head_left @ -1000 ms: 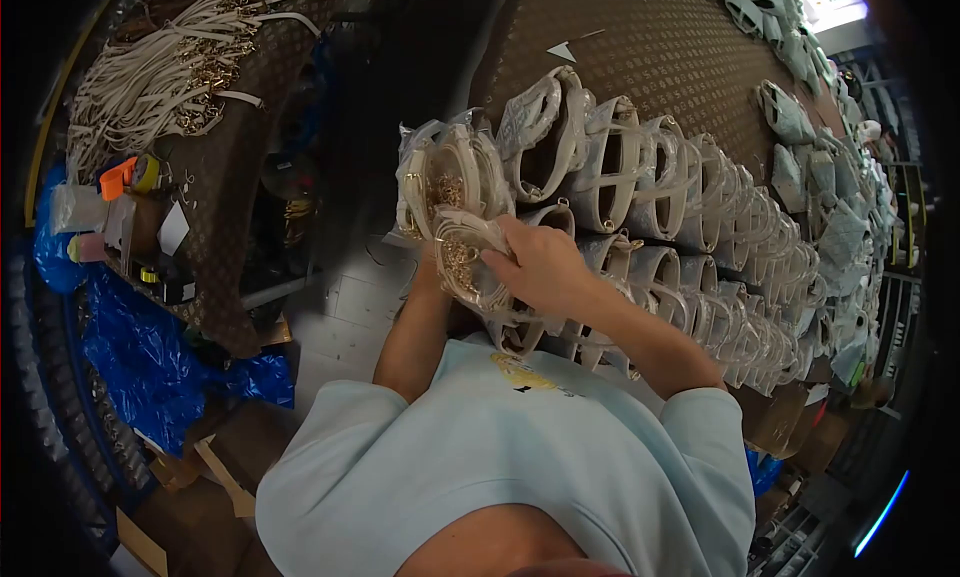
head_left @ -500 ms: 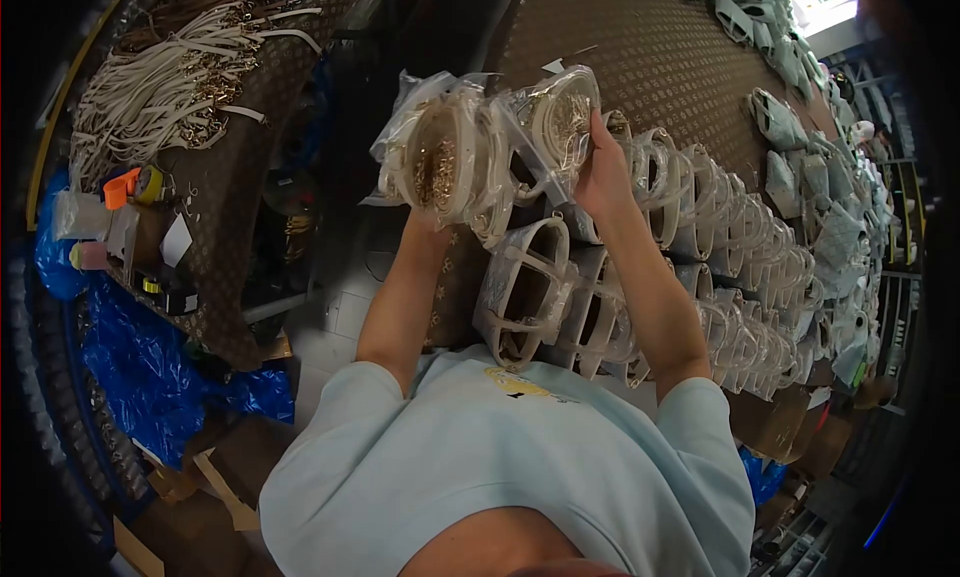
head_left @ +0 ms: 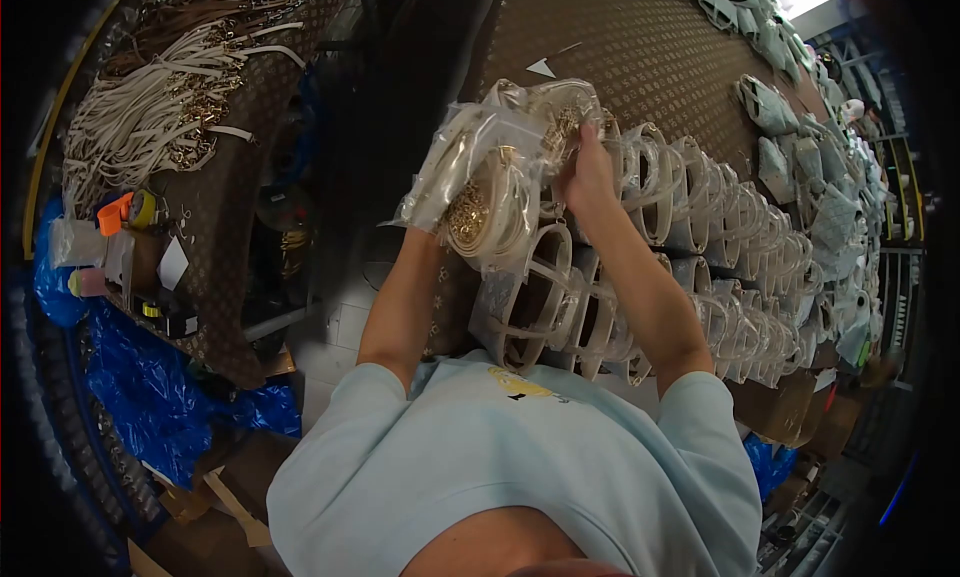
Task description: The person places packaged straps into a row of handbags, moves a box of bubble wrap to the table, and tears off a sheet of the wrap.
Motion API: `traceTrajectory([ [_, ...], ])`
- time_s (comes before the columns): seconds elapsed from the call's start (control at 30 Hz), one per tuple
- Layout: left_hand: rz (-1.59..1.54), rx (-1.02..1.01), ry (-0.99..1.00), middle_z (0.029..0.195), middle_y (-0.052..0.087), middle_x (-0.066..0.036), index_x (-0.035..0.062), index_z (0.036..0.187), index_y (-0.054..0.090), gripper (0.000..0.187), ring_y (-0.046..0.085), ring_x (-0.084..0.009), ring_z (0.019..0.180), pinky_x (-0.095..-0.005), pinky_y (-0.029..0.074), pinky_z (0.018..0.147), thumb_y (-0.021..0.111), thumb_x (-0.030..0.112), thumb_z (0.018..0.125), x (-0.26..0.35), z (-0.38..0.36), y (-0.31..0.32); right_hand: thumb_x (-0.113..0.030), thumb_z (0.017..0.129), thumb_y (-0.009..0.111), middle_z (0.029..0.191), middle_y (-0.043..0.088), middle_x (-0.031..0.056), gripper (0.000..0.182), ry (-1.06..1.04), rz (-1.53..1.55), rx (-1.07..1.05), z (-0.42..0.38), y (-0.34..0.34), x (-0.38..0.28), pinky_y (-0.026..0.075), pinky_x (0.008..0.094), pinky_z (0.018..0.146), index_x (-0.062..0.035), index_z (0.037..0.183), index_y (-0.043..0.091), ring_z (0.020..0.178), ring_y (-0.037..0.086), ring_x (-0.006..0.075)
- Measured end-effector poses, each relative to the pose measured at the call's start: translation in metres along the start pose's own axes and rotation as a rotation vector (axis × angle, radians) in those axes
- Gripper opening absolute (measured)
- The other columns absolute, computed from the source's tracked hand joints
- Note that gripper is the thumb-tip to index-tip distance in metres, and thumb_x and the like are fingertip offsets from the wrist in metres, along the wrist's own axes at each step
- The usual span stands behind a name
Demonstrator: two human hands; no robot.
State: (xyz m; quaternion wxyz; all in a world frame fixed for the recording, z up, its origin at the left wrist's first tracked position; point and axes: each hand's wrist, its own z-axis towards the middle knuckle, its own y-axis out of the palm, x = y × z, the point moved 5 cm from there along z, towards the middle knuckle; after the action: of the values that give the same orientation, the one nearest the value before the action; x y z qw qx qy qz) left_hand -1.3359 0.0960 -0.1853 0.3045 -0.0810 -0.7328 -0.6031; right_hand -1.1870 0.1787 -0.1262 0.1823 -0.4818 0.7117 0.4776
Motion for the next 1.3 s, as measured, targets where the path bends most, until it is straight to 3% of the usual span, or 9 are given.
traceTrajectory([
  [0.17,0.873,-0.111,0.332,0.111,0.05,-0.005,0.0068,0.117,0.044,0.04,0.047,-0.0143,0.103,-0.0289,0.042,0.087,0.055,0.024,0.083,-0.026,-0.003,-0.072,-0.02,0.087,0.043,0.096,0.057,0.0142,0.036,-0.315,-0.948,0.168,0.016,-0.024,-0.022,0.045,0.039,0.071,0.0033,0.115,0.037,0.086,0.056,0.0285],
  [0.23,-0.252,0.103,-0.095,0.105,0.054,-0.006,0.0058,0.113,0.048,0.034,0.053,-0.0155,0.094,-0.0283,0.048,0.078,0.051,0.026,0.085,-0.039,-0.006,-0.065,-0.016,0.085,0.043,0.087,0.06,0.0191,0.037,-0.729,-1.341,0.108,0.0,-0.007,-0.035,0.045,0.041,0.068,0.0048,0.115,0.034,0.081,0.058,0.0326],
  [0.33,-0.837,0.194,-0.331,0.102,0.056,-0.007,0.0053,0.111,0.05,0.033,0.057,-0.0162,0.089,-0.0281,0.051,0.073,0.049,0.027,0.085,-0.041,-0.02,-0.036,-0.013,0.083,0.043,0.09,0.059,0.019,0.029,-1.049,-1.675,0.009,-0.02,0.021,-0.044,0.047,0.0396,0.06,-0.0012,0.11,0.04,0.071,0.06,0.0356],
  [0.47,-0.473,-0.056,-0.138,0.103,0.055,-0.008,0.0054,0.112,0.048,0.036,0.057,-0.0166,0.09,-0.0285,0.051,0.074,0.049,0.029,0.085,-0.033,-0.015,-0.029,-0.008,0.077,0.05,0.09,0.06,0.0211,0.03,-0.425,-2.279,-0.208,-0.001,0.031,-0.001,0.049,0.0405,0.063,-0.0021,0.106,0.048,0.074,0.061,0.0327],
  [0.6,-0.386,-0.139,-0.046,0.104,0.055,-0.008,0.0055,0.114,0.047,0.038,0.057,-0.0171,0.09,-0.0289,0.051,0.075,0.049,0.03,0.085,-0.034,-0.014,-0.033,-0.007,0.077,0.05,0.09,0.06,0.0217,0.023,-0.385,-2.256,-0.354,0.041,0.036,0.017,0.049,0.0389,0.065,-0.0001,0.099,0.055,0.079,0.061,0.0318],
  [0.67,-0.354,-0.18,0.002,0.105,0.055,-0.008,0.0056,0.115,0.046,0.039,0.057,-0.0173,0.09,-0.0292,0.05,0.075,0.049,0.031,0.085,-0.035,-0.013,-0.042,-0.006,0.076,0.049,0.096,0.059,0.0207,0.025,0.377,-1.801,-0.312,0.051,0.031,0.034,0.049,0.0376,0.071,0.0002,0.099,0.057,0.088,0.059,0.0326],
  [0.97,-0.419,-0.323,0.006,0.122,0.045,-0.006,0.01,0.125,0.038,0.045,0.046,-0.0195,0.109,-0.0327,0.041,0.091,0.045,0.033,0.087,-0.033,-0.016,-0.131,-0.01,0.081,0.038,0.123,0.043,0.0162,0.04,0.417,-0.963,-0.483,0.061,0.017,0.086,0.039,0.0363,0.085,-0.0036,0.121,0.04,0.11,0.043,0.0295],
  [1.07,-0.487,-0.221,-0.045,0.11,0.053,-0.009,0.0058,0.117,0.046,0.043,0.056,-0.0209,0.093,-0.0325,0.051,0.076,0.05,0.033,0.084,-0.015,-0.026,-0.067,-0.013,0.079,0.044,0.106,0.055,0.0141,0.028,-0.459,-2.134,-0.865,0.041,0.037,0.083,0.041,0.0399,0.082,-0.0077,0.103,0.058,0.102,0.05,0.0301],
  [1.3,-0.469,-0.352,-0.006,0.118,0.049,-0.009,0.0083,0.121,0.042,0.045,0.05,-0.0221,0.103,-0.035,0.045,0.085,0.049,0.033,0.084,-0.012,-0.029,-0.076,-0.021,0.08,0.049,0.116,0.052,0.0081,0.028,-0.152,-2.445,-0.759,0.13,-0.032,0.185,0.041,0.0364,0.085,-0.0104,0.102,0.061,0.106,0.05,0.0244],
])
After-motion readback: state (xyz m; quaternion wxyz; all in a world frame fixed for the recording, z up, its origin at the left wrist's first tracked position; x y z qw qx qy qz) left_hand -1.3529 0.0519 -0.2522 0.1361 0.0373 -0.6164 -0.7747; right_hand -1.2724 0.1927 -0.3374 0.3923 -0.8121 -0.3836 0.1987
